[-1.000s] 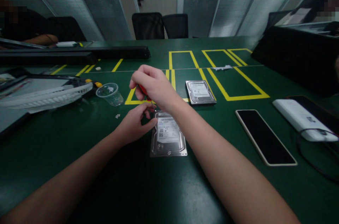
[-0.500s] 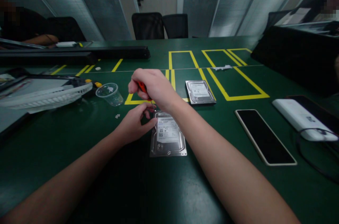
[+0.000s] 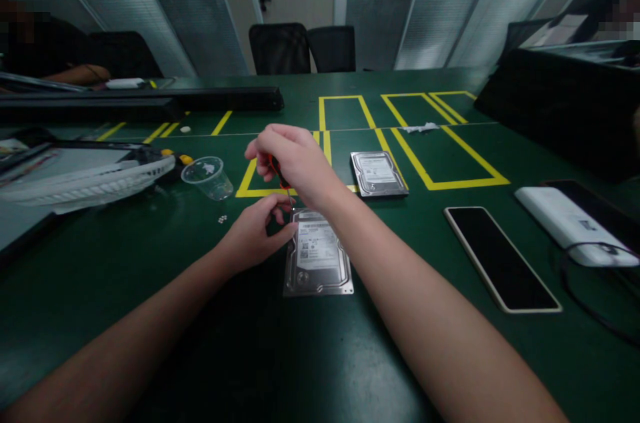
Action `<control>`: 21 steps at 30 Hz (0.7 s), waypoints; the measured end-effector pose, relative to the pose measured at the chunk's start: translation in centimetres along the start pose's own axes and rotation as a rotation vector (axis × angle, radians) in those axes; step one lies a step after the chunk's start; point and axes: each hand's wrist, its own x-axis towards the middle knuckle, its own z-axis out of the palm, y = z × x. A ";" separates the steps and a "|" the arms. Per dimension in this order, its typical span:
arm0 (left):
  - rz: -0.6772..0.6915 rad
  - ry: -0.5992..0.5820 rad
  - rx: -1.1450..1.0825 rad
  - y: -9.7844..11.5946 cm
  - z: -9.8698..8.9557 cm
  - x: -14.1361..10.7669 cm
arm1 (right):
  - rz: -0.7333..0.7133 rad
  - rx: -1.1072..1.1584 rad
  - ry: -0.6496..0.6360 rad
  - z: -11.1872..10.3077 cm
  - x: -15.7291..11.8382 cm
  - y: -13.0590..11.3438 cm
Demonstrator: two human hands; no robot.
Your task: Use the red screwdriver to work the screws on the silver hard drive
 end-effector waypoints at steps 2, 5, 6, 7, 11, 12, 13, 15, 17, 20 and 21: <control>0.000 0.002 0.003 0.0 0.0 0.0 | 0.019 0.029 -0.017 0.1 -0.1 0.0; 0.005 0.002 0.008 -0.1 0.0 0.0 | 0.051 0.045 -0.053 0.2 0.0 -0.2; 0.007 0.000 0.009 -0.1 0.0 0.0 | 0.056 0.042 -0.062 0.2 0.0 -0.2; 0.008 -0.002 0.011 -0.1 0.0 0.0 | 0.055 0.034 -0.068 0.2 0.0 -0.2; -0.005 -0.008 0.007 0.0 0.0 -0.1 | 0.027 0.004 -0.077 0.0 0.1 -0.1; -0.008 -0.008 0.004 0.0 0.0 -0.1 | 0.028 0.003 -0.077 -0.1 0.1 -0.1; -0.008 -0.008 0.001 0.1 0.0 -0.1 | 0.035 0.006 -0.078 -0.1 0.1 -0.1; -0.008 -0.007 -0.008 0.1 0.0 -0.1 | 0.056 0.017 -0.085 -0.2 0.0 -0.2; -0.009 -0.005 -0.021 0.0 0.1 -0.1 | 0.067 0.012 -0.086 -0.4 0.0 -0.3; -0.005 -0.003 -0.031 -0.2 0.1 -0.1 | 0.064 -0.069 -0.066 -0.7 0.1 -0.5; -0.002 -0.002 -0.032 -0.2 0.2 -0.1 | 0.055 -0.116 -0.058 -0.9 0.2 -0.7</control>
